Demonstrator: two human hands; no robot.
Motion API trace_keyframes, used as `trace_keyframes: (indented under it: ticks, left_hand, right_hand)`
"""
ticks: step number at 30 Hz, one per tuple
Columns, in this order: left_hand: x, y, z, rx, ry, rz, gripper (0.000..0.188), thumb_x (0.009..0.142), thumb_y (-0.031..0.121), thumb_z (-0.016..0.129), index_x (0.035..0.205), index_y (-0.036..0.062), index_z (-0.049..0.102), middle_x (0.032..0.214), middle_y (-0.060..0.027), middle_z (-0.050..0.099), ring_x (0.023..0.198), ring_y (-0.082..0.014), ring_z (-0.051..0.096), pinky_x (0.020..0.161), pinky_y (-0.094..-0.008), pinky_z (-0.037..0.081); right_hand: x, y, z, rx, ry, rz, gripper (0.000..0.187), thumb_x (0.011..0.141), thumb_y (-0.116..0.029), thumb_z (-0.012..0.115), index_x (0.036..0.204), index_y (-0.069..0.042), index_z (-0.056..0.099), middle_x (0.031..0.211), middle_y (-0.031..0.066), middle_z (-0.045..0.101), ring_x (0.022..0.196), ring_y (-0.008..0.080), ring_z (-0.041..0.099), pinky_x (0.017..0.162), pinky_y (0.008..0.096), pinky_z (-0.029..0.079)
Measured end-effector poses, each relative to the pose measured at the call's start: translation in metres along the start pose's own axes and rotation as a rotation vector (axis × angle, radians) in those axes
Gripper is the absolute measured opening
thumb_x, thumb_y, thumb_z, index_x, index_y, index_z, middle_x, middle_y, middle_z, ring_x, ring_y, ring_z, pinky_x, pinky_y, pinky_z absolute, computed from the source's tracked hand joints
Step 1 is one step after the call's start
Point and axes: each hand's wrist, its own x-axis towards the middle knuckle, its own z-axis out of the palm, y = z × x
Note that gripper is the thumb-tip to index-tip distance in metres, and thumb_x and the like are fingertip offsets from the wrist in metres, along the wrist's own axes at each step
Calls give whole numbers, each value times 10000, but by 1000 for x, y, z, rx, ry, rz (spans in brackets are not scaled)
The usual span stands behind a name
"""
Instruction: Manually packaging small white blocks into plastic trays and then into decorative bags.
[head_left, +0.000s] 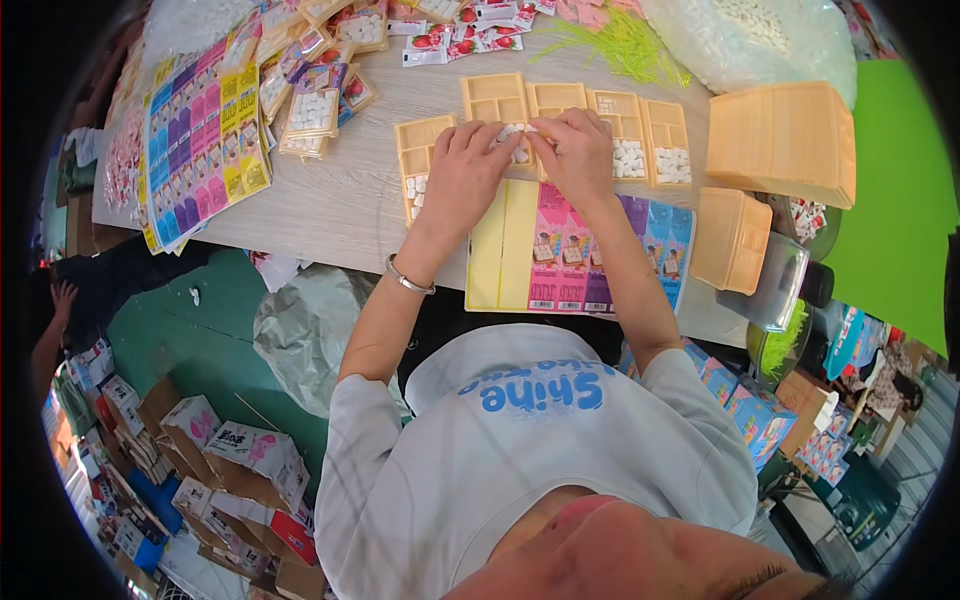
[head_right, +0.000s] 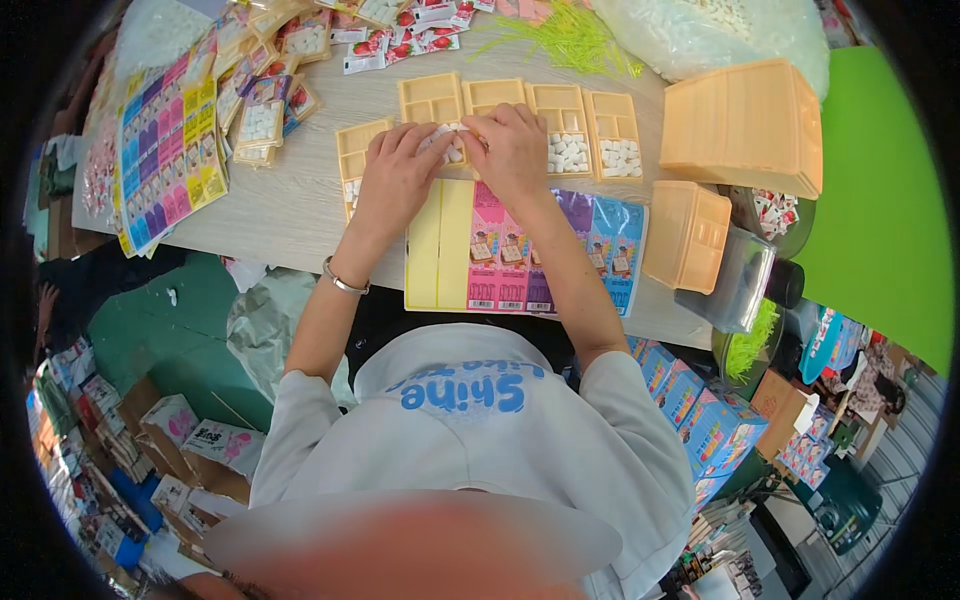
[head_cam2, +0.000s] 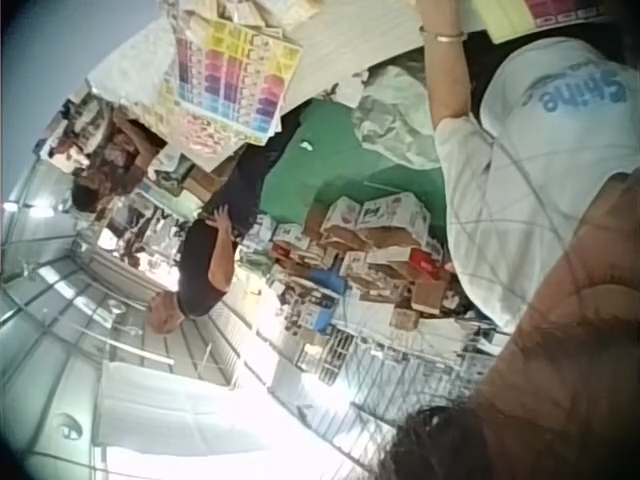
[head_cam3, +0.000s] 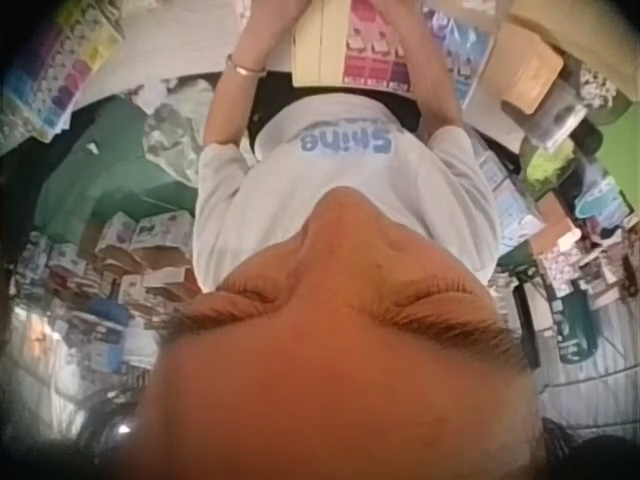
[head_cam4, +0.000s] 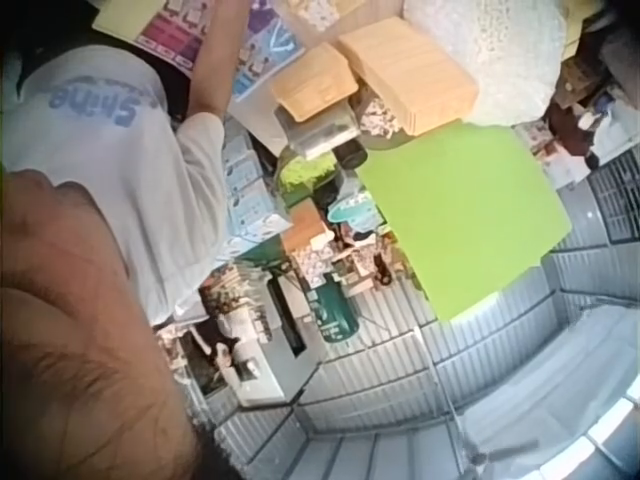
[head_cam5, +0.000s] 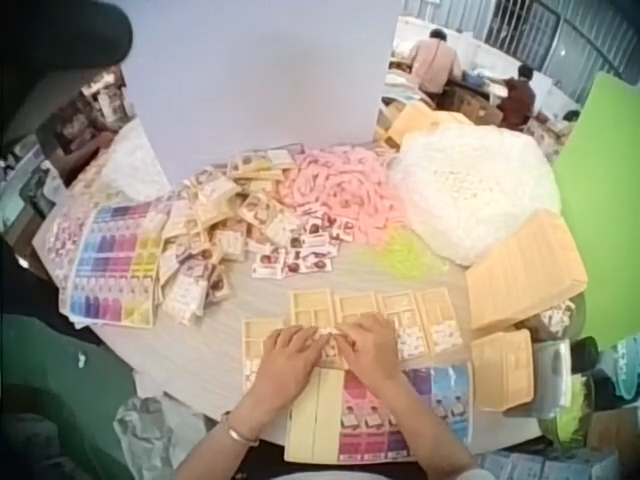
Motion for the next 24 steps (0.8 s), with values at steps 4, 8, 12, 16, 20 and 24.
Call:
trace_keyframes:
  ticks: [4, 8, 12, 16, 20, 24]
  left_hand:
    - [1, 0, 1, -62, 24, -5, 351, 904, 141, 697, 1254, 133, 675, 1262, -63, 648, 1226, -283, 571, 1053, -450, 449]
    - [0, -2, 4, -185, 64, -6, 316, 886, 95, 711, 1198, 74, 673, 1240, -95, 644, 1196, -310, 586, 1003, -429, 510]
    - [0, -1, 1, -192, 74, 3, 307, 873, 77, 721, 1175, 52, 672, 1233, -107, 641, 1171, -320, 599, 977, -418, 529]
    - [2, 0, -1, -209, 77, -1, 298, 877, 78, 719, 1169, 50, 675, 1225, -108, 642, 1168, -319, 606, 964, -412, 536]
    - [3, 1, -3, -232, 75, -15, 285, 881, 76, 718, 1162, 52, 679, 1221, -108, 641, 1173, -316, 610, 957, -404, 541]
    - [3, -1, -1, -230, 87, -5, 281, 883, 75, 716, 1160, 52, 678, 1219, -106, 640, 1162, -314, 618, 945, -405, 546]
  right_hand:
    - [1, 0, 0, -17, -21, -21, 192, 768, -190, 837, 950, -144, 801, 838, 10, 642, 887, 240, 619, 824, 410, 455]
    - [4, -8, 0, -73, -64, -56, 172, 776, -207, 826, 935, -149, 797, 849, 7, 641, 908, 242, 618, 836, 414, 451]
    - [9, -16, -4, -56, -47, -44, 138, 799, -195, 797, 928, -148, 789, 872, 12, 645, 924, 250, 620, 851, 418, 449]
    - [7, -12, -6, -26, -102, -41, 124, 798, -181, 787, 915, -141, 780, 888, 23, 647, 935, 255, 619, 865, 425, 449]
    - [7, -11, -5, -51, -115, -73, 103, 797, -162, 773, 895, -132, 773, 887, 33, 647, 924, 258, 621, 849, 425, 459]
    - [8, -13, -9, -77, -145, -94, 102, 806, -129, 752, 904, -116, 774, 885, 35, 658, 913, 259, 626, 842, 418, 467]
